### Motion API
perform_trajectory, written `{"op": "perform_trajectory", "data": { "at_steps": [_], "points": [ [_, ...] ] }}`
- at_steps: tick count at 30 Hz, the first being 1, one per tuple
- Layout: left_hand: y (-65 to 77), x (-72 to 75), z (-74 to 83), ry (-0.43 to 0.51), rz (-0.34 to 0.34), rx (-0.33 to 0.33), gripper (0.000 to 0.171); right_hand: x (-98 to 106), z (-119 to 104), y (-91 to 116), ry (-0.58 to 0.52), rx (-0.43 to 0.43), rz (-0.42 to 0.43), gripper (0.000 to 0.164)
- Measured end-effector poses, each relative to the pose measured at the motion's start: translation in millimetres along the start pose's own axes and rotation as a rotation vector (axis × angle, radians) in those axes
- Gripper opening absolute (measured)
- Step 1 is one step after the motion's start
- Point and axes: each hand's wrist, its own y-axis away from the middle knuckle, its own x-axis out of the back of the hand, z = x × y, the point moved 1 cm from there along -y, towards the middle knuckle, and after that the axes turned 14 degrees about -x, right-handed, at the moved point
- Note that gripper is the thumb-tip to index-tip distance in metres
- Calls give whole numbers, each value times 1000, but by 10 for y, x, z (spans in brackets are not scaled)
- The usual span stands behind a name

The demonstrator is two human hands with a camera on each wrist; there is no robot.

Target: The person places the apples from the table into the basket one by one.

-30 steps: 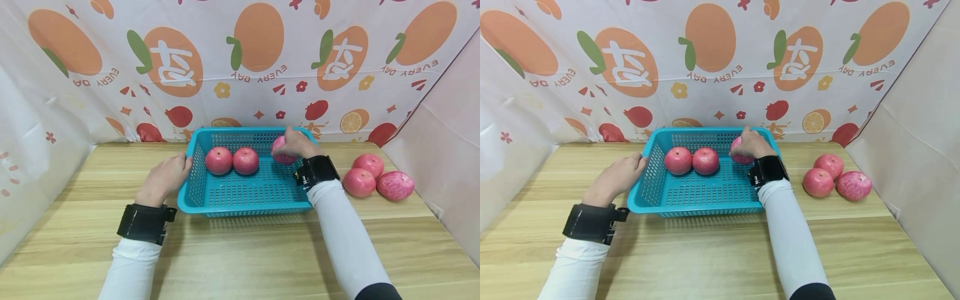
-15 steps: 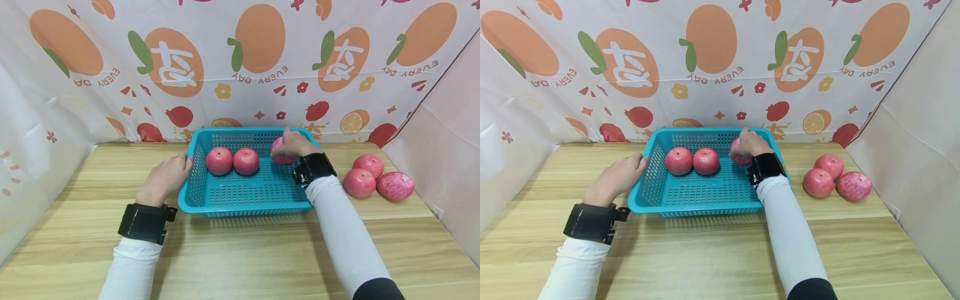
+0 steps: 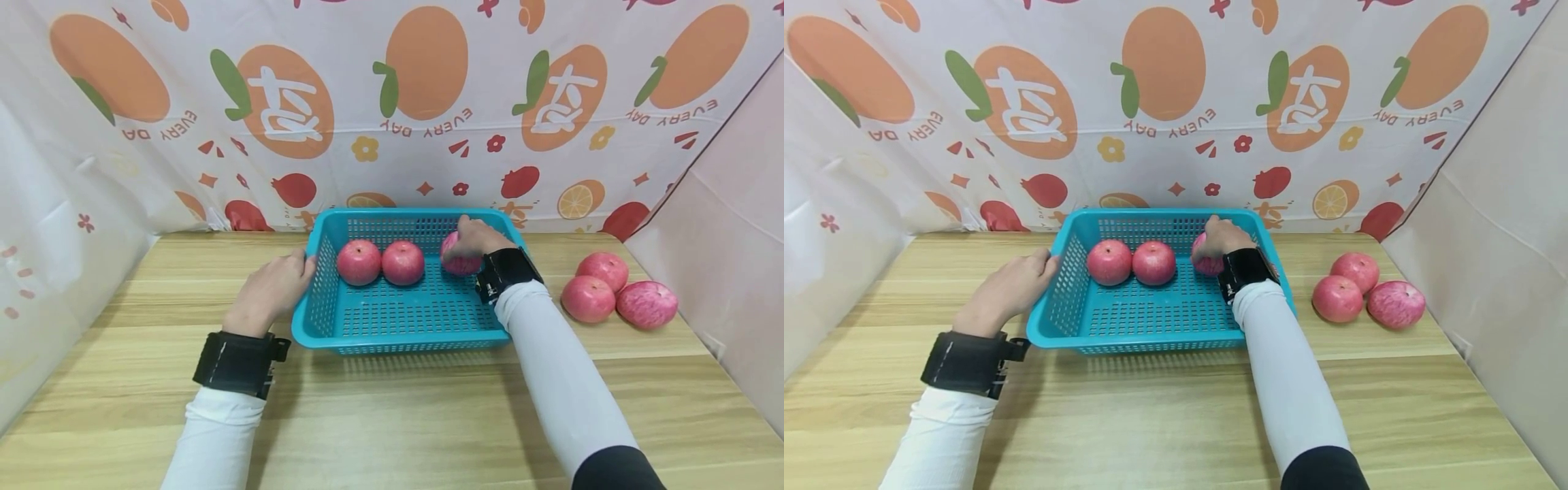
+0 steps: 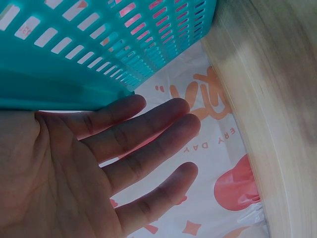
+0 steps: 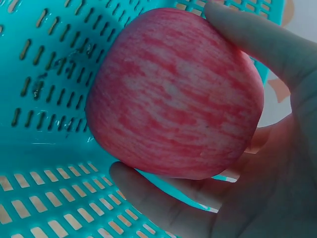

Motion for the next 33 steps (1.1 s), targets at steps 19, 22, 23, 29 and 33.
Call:
{"op": "perform_trajectory", "data": {
  "at_steps": [19, 22, 23, 29, 33],
  "points": [
    [11, -18, -1, 18, -5, -3, 47, -124, -53, -113, 21, -60, -54, 82],
    [14, -13, -1, 21, -6, -4, 48, -134, -57, -117, 10, -81, -75, 89],
    [14, -11, -1, 20, -6, -4, 49, -141, -60, -114, 2, -89, -86, 92],
    [17, -1, 6, 18, -13, -1, 53, -185, -65, -84, -18, -132, -137, 98],
    [11, 4, 7, 16, -14, -4, 52, -190, -56, -86, -24, -138, -147, 92]
  ]
}}
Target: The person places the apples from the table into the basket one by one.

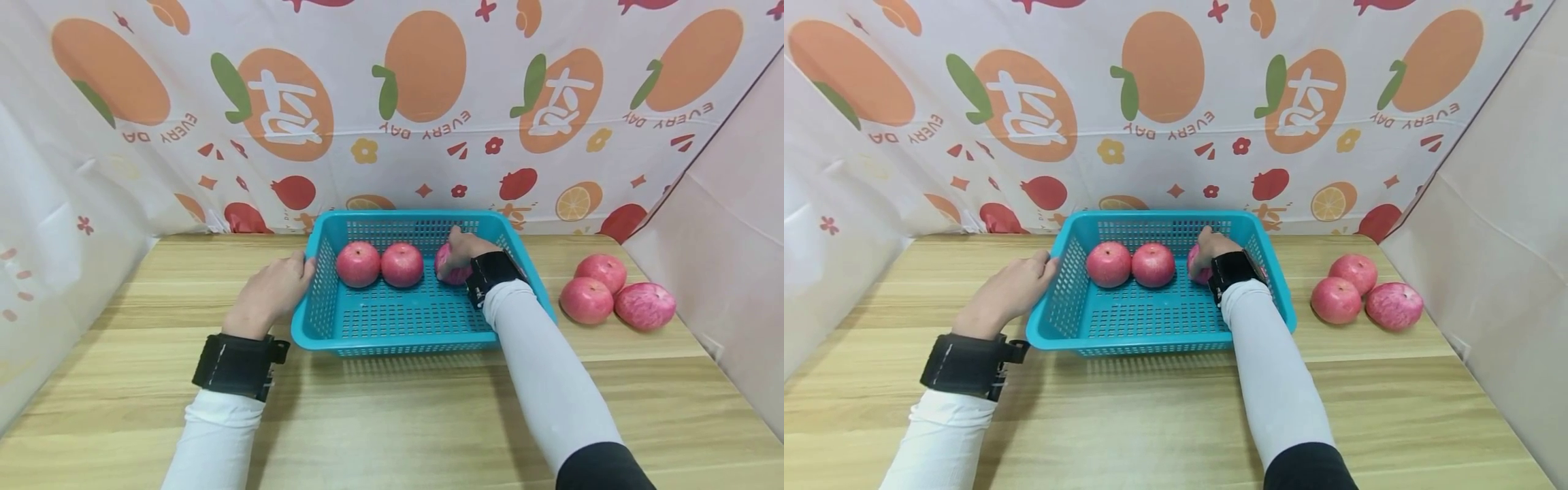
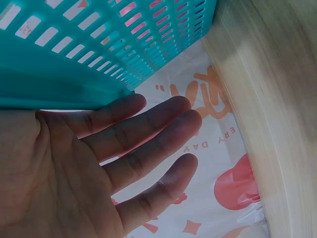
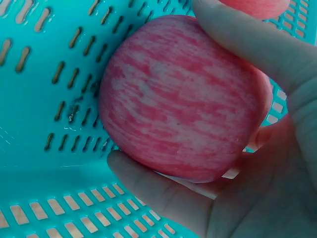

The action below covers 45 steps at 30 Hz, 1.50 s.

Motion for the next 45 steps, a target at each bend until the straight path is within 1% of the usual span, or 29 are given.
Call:
{"op": "perform_trajectory", "data": {
  "at_steps": [7, 14, 18, 20, 23, 25, 28, 29, 31, 33, 35, 39, 45],
  "points": [
    [-10, -1, 1, 0, 10, -7, 50, 8, 8, -18, -10, -3, -7, 84],
    [-26, -6, 13, -2, 13, -5, 50, 25, 31, -50, 29, -3, 6, 92],
    [-30, -13, 9, -28, 33, -20, 47, 24, 29, -46, 48, -11, 16, 92],
    [-30, -13, 7, -38, 46, -37, 44, 25, 36, -36, 51, -14, 15, 88],
    [-32, -2, -12, -61, 78, -88, 39, 36, 56, -11, 60, -8, 16, 85],
    [-34, 12, -28, -85, 102, -141, 38, 49, 74, 7, 80, 6, 18, 87],
    [-37, 33, -48, -129, 135, -224, 42, 70, 106, 23, 128, 21, 29, 93],
    [-39, 35, -56, -139, 140, -246, 43, 76, 117, 26, 142, 25, 33, 94],
    [-38, 37, -65, -152, 149, -280, 42, 82, 136, 23, 164, 38, 37, 93],
    [-32, 36, -78, -153, 156, -296, 43, 85, 152, 20, 165, 54, 35, 89],
    [-23, 34, -92, -148, 170, -304, 49, 85, 165, 12, 157, 64, 31, 86],
    [-3, 33, -114, -142, 191, -306, 57, 78, 179, -13, 141, 60, 11, 87],
    [11, 41, -120, -161, 190, -306, 52, 68, 179, -16, 126, 55, 3, 88]
  ]
}}
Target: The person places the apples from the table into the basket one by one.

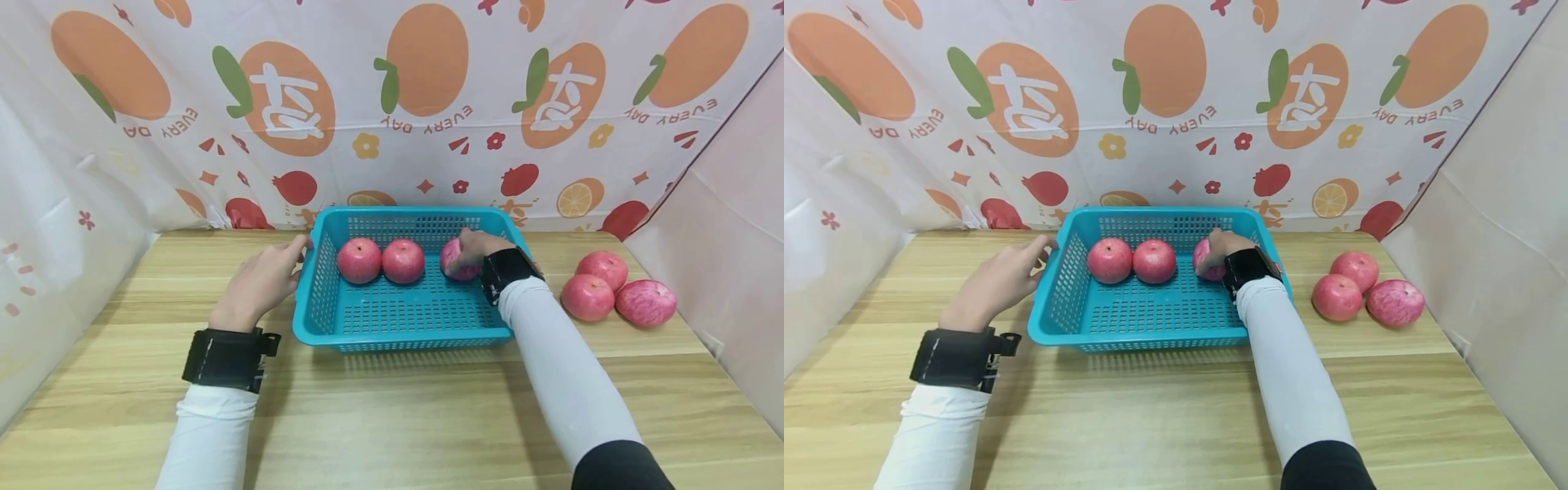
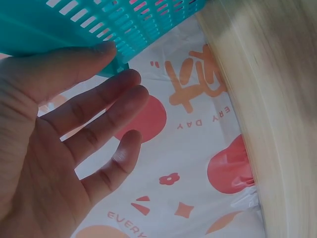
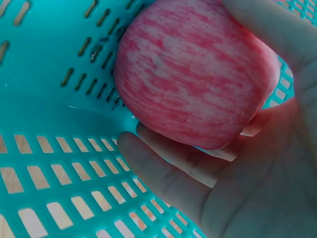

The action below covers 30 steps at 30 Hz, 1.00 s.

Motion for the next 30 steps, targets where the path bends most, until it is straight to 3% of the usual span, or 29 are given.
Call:
{"op": "perform_trajectory", "data": {
  "at_steps": [14, 22, 30],
  "points": [
    [0, 11, -14, 5, -15, -4, 52, 30, -31, 98, 7, 12, 9, 85],
    [-1, 14, -19, 11, -10, -6, 51, 215, -16, 171, 61, 181, 185, 66],
    [-14, 31, -7, -19, 14, 37, 30, 401, 117, 327, -65, 273, 275, 58]
  ]
}}
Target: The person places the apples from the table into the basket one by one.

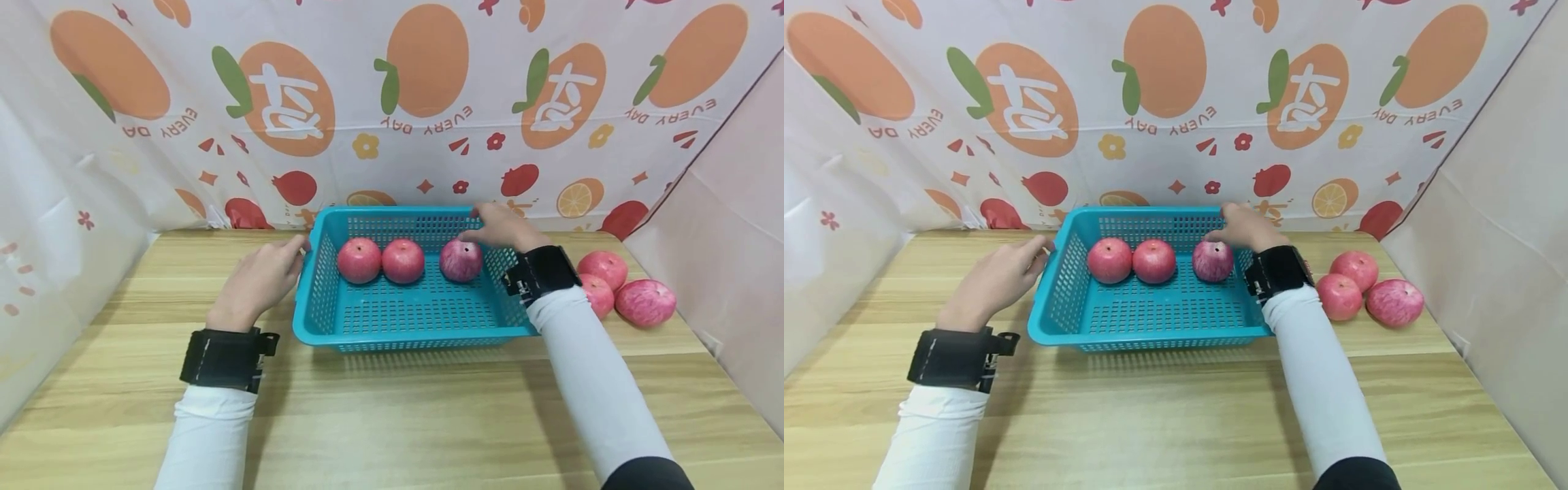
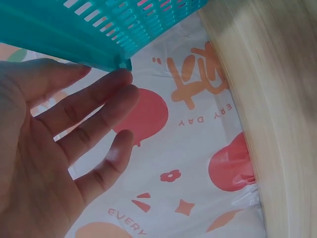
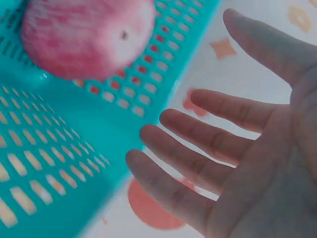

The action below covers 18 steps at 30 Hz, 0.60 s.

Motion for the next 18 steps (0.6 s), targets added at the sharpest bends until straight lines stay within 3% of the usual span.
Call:
{"op": "perform_trajectory", "data": {
  "at_steps": [6, 10, 18],
  "points": [
    [-2, 19, 11, -16, 7, 43, 23, 159, 157, 98, -23, -7, 62, 57],
    [1, 27, 12, -22, 11, 36, 20, 211, 276, 156, -19, 10, 80, 56],
    [-35, -5, 35, -69, 68, -79, 23, 254, 504, 268, -80, -11, 119, 54]
  ]
}}
